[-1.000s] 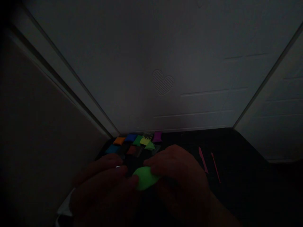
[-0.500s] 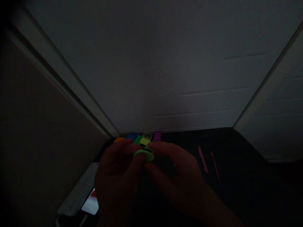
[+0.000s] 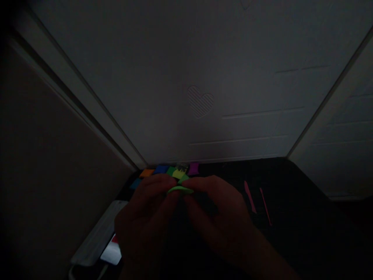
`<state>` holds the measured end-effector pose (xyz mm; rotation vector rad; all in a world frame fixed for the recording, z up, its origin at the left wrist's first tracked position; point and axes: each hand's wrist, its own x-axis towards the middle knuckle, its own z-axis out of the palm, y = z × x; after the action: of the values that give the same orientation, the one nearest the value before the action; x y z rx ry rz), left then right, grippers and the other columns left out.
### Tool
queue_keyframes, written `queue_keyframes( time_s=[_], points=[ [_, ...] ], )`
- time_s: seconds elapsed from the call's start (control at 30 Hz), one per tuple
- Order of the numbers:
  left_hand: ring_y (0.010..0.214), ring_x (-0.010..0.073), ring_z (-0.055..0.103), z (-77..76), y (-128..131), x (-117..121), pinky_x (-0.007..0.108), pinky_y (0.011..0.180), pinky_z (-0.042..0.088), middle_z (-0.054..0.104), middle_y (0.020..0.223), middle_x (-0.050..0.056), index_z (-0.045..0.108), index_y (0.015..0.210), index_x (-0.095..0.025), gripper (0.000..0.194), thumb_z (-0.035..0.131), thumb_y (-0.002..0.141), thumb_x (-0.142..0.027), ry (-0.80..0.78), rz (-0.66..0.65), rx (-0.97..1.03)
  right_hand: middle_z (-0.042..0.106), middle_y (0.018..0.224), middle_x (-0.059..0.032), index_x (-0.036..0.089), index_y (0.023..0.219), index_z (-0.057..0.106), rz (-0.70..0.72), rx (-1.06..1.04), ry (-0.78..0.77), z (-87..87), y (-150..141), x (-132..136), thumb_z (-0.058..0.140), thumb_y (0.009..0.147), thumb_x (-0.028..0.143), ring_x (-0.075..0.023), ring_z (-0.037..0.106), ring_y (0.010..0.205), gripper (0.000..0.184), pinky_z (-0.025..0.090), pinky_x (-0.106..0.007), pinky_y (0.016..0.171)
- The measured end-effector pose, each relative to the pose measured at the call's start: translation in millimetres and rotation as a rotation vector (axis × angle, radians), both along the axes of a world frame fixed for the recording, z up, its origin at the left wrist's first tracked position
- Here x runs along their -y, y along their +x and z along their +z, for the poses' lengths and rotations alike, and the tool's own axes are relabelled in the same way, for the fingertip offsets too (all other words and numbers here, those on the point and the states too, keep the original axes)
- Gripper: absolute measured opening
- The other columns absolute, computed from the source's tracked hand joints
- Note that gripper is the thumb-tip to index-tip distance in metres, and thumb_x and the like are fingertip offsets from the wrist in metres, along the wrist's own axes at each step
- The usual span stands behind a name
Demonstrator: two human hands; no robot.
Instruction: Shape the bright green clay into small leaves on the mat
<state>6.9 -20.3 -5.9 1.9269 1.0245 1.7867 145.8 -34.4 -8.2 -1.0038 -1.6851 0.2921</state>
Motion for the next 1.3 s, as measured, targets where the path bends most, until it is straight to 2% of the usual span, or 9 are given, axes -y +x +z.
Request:
queue_keyframes(
  time_s=[0.2, 0.4, 0.6, 0.97, 1.3],
  points=[
    [0.079, 0.012, 0.058, -1.8, 0.1, -0.2, 0.026, 0.067, 0.052, 0.061, 0.084, -0.001, 0.063, 0.083, -0.024, 0.023, 0.063, 0.067, -0.009, 0.036, -0.007, 0.011, 0.064, 0.087, 0.0018, 0.027, 0.097, 0.056, -0.004, -0.031, -0.019, 1.5, -1.0, 1.4, 0.057, 0.073, 0.017, -0.0129, 0.061, 0.077, 0.026, 0.051, -0.025, 0.067],
    [0.081, 0.0125, 0.058, -0.7, -1.4, -0.1, 0.027, 0.07, 0.051, 0.061, 0.086, -0.001, 0.063, 0.085, -0.024, 0.024, 0.063, 0.066, -0.009, -0.002, -0.017, 0.016, 0.065, 0.086, 0.0001, 0.027, 0.095, 0.057, 0.0, -0.05, -0.05, 3.0, -1.6, 1.6, 0.055, 0.074, 0.019, -0.0144, 0.062, 0.076, 0.022, 0.051, -0.027, 0.067],
    [0.082, 0.0135, 0.058, 2.5, -4.4, -1.0, 0.026, 0.068, 0.051, 0.062, 0.086, -0.001, 0.063, 0.088, -0.026, 0.028, 0.063, 0.066, -0.009, 0.014, -0.05, -0.071, 0.064, 0.085, 0.0012, 0.028, 0.095, 0.057, 0.012, -0.046, -0.062, 4.2, -1.1, 2.2, 0.056, 0.073, 0.019, -0.0134, 0.061, 0.075, 0.024, 0.05, -0.026, 0.067],
    [0.084, 0.014, 0.057, 5.5, -1.7, -0.2, 0.026, 0.072, 0.049, 0.061, 0.088, 0.0, 0.064, 0.088, -0.024, 0.027, 0.062, 0.066, -0.009, -0.04, -0.097, 0.003, 0.064, 0.085, 0.0022, 0.028, 0.095, 0.056, 0.017, -0.034, -0.085, 4.2, -1.5, 1.9, 0.056, 0.074, 0.018, -0.0124, 0.06, 0.075, 0.024, 0.049, -0.024, 0.067],
    [0.082, 0.0131, 0.057, 2.8, -0.6, -1.5, 0.025, 0.071, 0.049, 0.061, 0.087, 0.0, 0.063, 0.087, -0.024, 0.026, 0.061, 0.067, -0.008, -0.007, -0.085, -0.014, 0.062, 0.088, 0.0021, 0.029, 0.098, 0.052, -0.006, -0.055, -0.056, 3.1, -3.7, 1.7, 0.056, 0.073, 0.017, -0.0119, 0.06, 0.077, 0.028, 0.049, -0.024, 0.068]
  ],
)
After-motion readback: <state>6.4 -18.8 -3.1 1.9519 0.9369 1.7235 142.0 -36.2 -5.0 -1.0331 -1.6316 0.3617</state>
